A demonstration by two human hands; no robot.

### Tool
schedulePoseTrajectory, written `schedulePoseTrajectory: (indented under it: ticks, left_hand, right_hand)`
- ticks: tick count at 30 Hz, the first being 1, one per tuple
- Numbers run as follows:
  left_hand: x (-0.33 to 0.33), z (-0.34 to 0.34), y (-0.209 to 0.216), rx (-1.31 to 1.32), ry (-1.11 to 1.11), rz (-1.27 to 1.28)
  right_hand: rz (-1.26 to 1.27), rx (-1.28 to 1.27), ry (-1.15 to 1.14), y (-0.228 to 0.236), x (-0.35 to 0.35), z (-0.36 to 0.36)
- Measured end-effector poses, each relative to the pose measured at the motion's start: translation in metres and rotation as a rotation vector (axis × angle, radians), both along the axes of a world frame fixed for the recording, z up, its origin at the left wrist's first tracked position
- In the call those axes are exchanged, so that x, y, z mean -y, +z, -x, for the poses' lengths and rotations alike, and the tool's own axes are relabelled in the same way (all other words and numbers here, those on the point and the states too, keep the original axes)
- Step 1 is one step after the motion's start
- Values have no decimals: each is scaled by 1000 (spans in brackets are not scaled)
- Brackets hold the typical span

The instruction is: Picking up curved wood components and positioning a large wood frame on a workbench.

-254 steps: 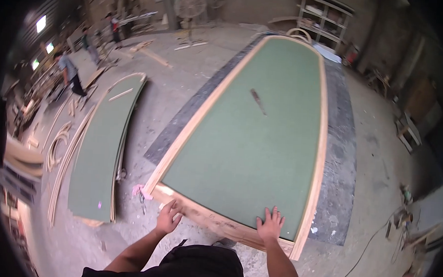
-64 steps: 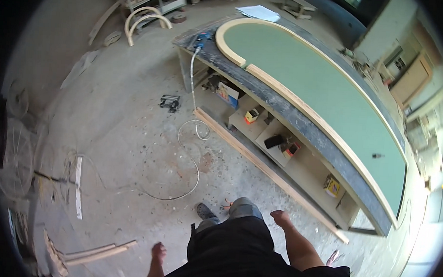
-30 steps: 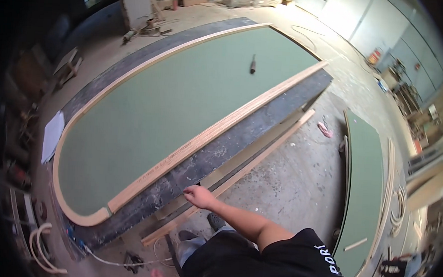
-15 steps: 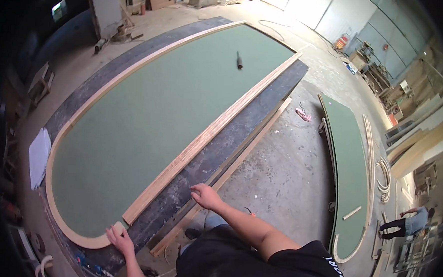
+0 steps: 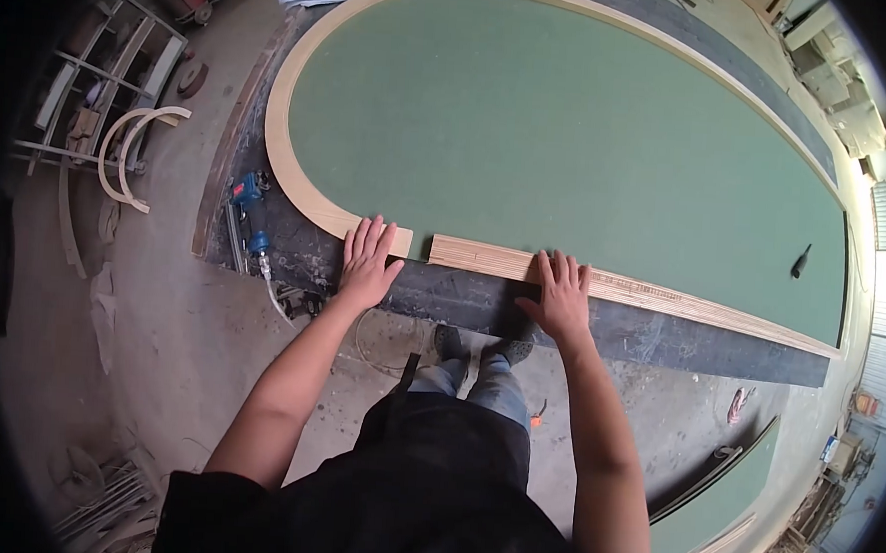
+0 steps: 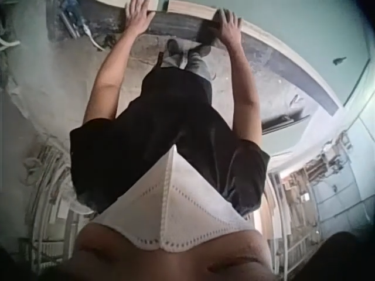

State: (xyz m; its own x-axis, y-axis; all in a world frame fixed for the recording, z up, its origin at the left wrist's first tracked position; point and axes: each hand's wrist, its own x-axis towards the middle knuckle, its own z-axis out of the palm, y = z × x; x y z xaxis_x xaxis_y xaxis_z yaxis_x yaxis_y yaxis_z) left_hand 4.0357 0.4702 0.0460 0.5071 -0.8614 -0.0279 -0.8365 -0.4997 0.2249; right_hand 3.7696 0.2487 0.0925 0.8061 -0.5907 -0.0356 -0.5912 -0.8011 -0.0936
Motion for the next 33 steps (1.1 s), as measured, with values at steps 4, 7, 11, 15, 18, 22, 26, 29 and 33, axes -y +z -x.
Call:
schedulePoseTrajectory:
  ticks: [4, 7, 11, 15, 18, 22, 26, 29, 33]
  left_hand:
    - [4, -6, 14, -108, -50, -78]
    - [8, -7, 21, -176, -43, -92]
    - [5, -9, 22, -179, -32, -126]
    - [6, -6, 27, -171, -33, -157]
    - [8, -5, 28, -194, -42, -165]
    - [11, -4, 28, -197, -56, -183]
    - [6, -16, 27, -193, -35, -188]
    - [5, -19, 29, -191, -44, -178]
    - [24, -16, 34, -94, -55, -125]
  right_hand:
    - [-129, -1, 39, -10, 13, -24]
    - [-131, 2, 166, -9, 12, -40]
    - [-157, -9, 175, -6, 11, -47]
    - [-150, 8, 204, -10, 14, -45]
    - [-146, 9, 186, -6, 10, -45]
    - [-149, 13, 212, -19, 1, -56]
    - [-168, -21, 206, -14, -14, -78]
    - [-139, 41, 225, -13, -13, -80]
    - [-106, 100, 177, -14, -4, -71]
